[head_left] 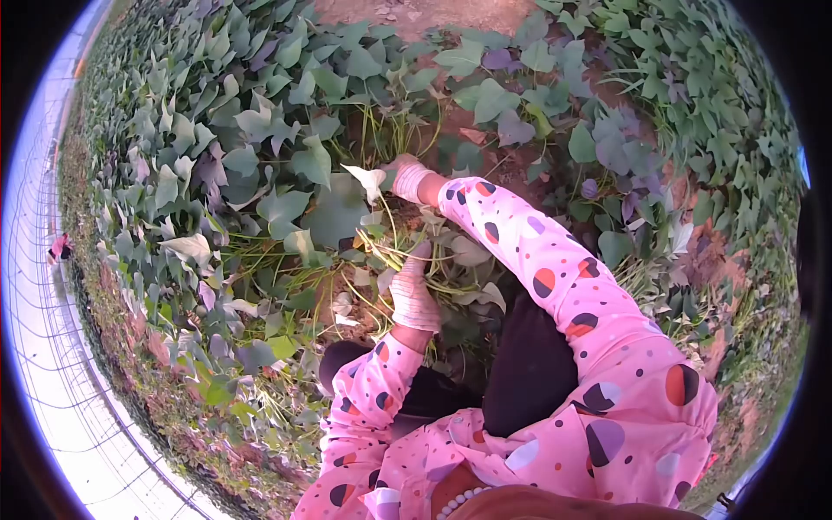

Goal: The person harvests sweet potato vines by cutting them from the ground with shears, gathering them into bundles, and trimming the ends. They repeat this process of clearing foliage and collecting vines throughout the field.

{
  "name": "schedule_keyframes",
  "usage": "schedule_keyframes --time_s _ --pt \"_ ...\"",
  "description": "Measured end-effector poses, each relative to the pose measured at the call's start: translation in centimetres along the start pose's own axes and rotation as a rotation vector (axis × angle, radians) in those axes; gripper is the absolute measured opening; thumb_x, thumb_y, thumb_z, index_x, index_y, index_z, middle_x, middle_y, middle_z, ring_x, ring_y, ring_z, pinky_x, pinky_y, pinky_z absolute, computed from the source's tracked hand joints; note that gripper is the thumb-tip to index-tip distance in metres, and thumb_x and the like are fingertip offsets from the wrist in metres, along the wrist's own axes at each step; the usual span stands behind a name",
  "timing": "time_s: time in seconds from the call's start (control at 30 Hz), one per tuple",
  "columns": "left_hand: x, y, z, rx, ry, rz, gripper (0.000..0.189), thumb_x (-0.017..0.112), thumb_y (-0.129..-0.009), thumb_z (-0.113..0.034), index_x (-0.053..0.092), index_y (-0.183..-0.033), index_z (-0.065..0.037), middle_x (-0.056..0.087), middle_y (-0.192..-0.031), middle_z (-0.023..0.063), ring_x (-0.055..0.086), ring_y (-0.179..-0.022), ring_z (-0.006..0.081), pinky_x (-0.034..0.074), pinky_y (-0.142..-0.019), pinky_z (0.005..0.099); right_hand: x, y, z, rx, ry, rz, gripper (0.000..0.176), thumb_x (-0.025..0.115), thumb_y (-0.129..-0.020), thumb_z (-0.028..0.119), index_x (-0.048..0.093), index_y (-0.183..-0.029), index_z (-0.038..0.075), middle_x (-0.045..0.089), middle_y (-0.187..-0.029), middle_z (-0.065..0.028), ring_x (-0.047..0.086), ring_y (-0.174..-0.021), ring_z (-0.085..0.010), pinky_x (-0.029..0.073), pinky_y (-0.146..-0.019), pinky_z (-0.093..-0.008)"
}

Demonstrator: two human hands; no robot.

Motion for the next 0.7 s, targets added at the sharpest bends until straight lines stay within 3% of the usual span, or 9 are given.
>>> schedule_keyframes --time_s 0.1,0.17,0.23,0.3,0.37,0.43,0.57,0.63,0.7 --pt "-0.1 0.0 -1.5 0.03 0.024 -0.02 0.024 0.06 -0.083 -0.02 0.063 -0.1 -0.002 0.065 -0.084 0.0065 0.06 -0.072 0.017 0.051 -0.07 0.0298 -0.5 2.1 -1.3 0.072 -0.116 0.044 0.026 0.055 -0.083 0.022 0.063 -0.102 0.007 0.066 -0.099 -0.0133 0.064 -0.088 -0.0321 0.052 -0.074 -0.0422" --pt "-0.6 0.0 -2.8 0.125 0.06 -0.084 0.024 0.06 -0.084 -0.02 0.063 -0.1 -0.003 0.065 -0.087 0.0067 0.061 -0.075 0.0174 0.051 -0.073 0.0316 -3.5 4.3 -1.5 0.054 -0.352 -0.241 0.03 0.056 -0.082 0.026 0.06 -0.106 0.009 0.065 -0.095 -0.0156 0.063 -0.089 -0.0337 0.05 -0.077 -0.0428" --pt "-0.3 0.3 -4.4 0.205 0.054 -0.042 0.025 0.06 -0.084 -0.02 0.062 -0.102 -0.003 0.065 -0.092 0.007 0.061 -0.079 0.018 0.052 -0.075 0.0329 -6.6 7.0 -1.6 0.244 -0.477 -0.115 0.035 0.057 -0.081 0.034 0.059 -0.106 0.009 0.064 -0.09 -0.0181 0.061 -0.087 -0.0367 0.048 -0.077 -0.0435" --pt "-0.2 0.3 -5.5 0.204 0.066 -0.002 0.03 0.061 -0.085 -0.02 0.061 -0.108 -0.001 0.064 -0.1 0.0082 0.062 -0.086 0.0194 0.052 -0.078 0.0338 -9.8 10.2 -1.8 0.322 -0.725 -0.349 0.03 0.059 -0.081 0.033 0.06 -0.099 0.008 0.065 -0.085 -0.0166 0.062 -0.08 -0.0341 0.049 -0.075 -0.0403" --pt "-0.5 0.0 -7.3 0.362 -0.035 0.066 0.034 0.061 -0.085 -0.019 0.058 -0.113 0.0 0.063 -0.105 0.0091 0.062 -0.091 0.0198 0.052 -0.082 0.0336 -15.6 13.3 0.2 0.105 -1.0 -0.516 0.022 0.065 -0.079 0.023 0.06 -0.091 0.006 0.066 -0.077 -0.011 0.064 -0.066 -0.0243 0.051 -0.065 -0.0341" --pt "1.6 2.9 -8.7 0.498 -0.221 0.046 0.035 0.061 -0.085 -0.012 0.056 -0.117 0.002 0.06 -0.113 0.0103 0.059 -0.099 0.0191 0.048 -0.087 0.0347 -18.4 15.8 2.9 0.07 -1.52 -0.319 0.021 0.074 -0.075 0.013 0.061 -0.087 0.003 0.063 -0.073 -0.003 0.06 -0.062 -0.0087 0.048 -0.055 -0.0242" --pt "2.9 4.4 -8.5 0.58 -0.894 0.109 0.045 0.067 -0.081 -0.015 0.052 -0.121 0.002 0.056 -0.115 0.0092 0.054 -0.1 0.0179 0.045 -0.088 0.0331 -19.9 18.0 5.2 -0.018 -1.77 -0.197 0.015 0.071 -0.078 0.01 0.06 -0.084 0.001 0.063 -0.074 -0.0029 0.057 -0.056 -0.0079 0.045 -0.049 -0.0226" --pt "2.2 4.8 -7.6 0.42 -0.572 0.078 0.044 0.068 -0.08 -0.014 0.054 -0.118 0.001 0.058 -0.11 0.01 0.056 -0.094 0.0175 0.046 -0.084 0.0322 -19.2 18.9 5.3 -0.056 -1.872 -0.107 0.014 0.069 -0.08 0.012 0.061 -0.085 0.002 0.064 -0.077 -0.0029 0.056 -0.055 -0.0074 0.044 -0.048 -0.0224" --pt "1.6 4.7 -7.7 0.451 -0.599 0.138 0.048 0.07 -0.077 -0.013 0.051 -0.12 0.001 0.058 -0.107 0.01 0.056 -0.092 0.0178 0.047 -0.083 0.0326 -18.0 19.5 3.7 -0.027 -1.789 -0.145 0.016 0.066 -0.083 0.017 0.061 -0.086 0.002 0.066 -0.08 -0.0038 0.056 -0.055 -0.0074 0.044 -0.048 -0.0223"
Point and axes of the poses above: each hand's wrist, its own y-axis away from the middle knuckle, its own x-axis out of the palm, z = x × y, the point moved 8 cm from there along -y, towards the middle knuckle
